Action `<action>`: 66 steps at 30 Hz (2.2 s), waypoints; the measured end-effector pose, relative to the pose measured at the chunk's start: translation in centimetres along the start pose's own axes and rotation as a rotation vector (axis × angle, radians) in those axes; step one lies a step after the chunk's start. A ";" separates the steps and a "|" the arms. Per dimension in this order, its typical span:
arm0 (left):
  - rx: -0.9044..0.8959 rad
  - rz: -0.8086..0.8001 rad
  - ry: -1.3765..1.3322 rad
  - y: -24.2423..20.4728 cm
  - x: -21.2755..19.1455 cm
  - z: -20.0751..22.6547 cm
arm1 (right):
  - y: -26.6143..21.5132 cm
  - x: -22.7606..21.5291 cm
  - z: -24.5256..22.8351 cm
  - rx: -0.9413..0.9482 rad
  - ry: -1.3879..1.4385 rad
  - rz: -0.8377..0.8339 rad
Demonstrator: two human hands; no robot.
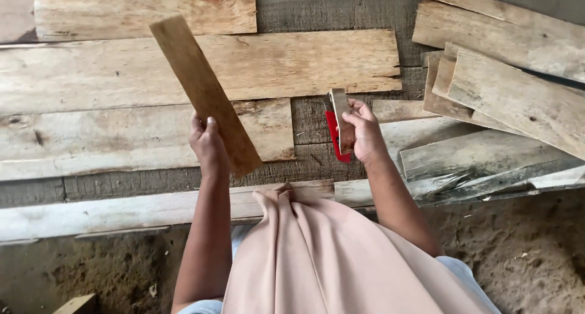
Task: The person arranges wooden planks on a flat surface, using a utility knife to trim and adjust pieces. They repeatedly pick up, position, and cut planks to fit within a rectangular frame, occasionally moving aside smaller offcuts.
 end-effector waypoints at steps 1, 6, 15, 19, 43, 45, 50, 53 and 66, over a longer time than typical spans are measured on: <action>0.003 0.011 -0.002 -0.2 -0.1 -1.6 | -0.4 0.6 -0.1 0.003 -0.002 -0.011; -0.348 0.007 -0.036 -1.0 1.0 -16.0 | -2.1 3.7 3.6 0.056 -0.590 -0.243; -0.464 -0.007 0.015 -5.0 0.8 -18.3 | 0.0 5.3 6.3 -0.240 -1.170 -0.392; -0.283 -0.027 0.147 -5.3 0.8 -10.7 | -1.3 5.4 2.4 -0.710 -1.247 -0.240; 0.137 -0.305 1.162 -4.5 5.1 -3.9 | -4.7 4.7 13.2 -0.538 -1.645 -0.298; 0.125 -0.316 1.159 -4.3 5.0 -4.4 | -2.1 1.0 15.4 -0.402 -1.484 -0.224; 0.113 -0.320 1.148 -4.3 4.9 -4.3 | -4.6 3.4 8.4 -0.655 -1.508 -0.108; 0.125 -0.305 1.094 -4.2 4.7 -4.0 | -5.0 5.9 8.1 -0.754 -1.684 -0.090; -0.083 -0.251 0.597 -2.8 2.1 -5.5 | -1.0 3.3 9.4 -0.936 -1.503 0.127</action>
Point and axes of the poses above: each hand's wrist, its own y-axis towards the middle knuckle, its own x-axis out of the palm, z = x × y, the point moved 9 cm from there along y, towards the middle knuckle, and after that the axes turned 11 degrees about y, right-handed, at the moved point
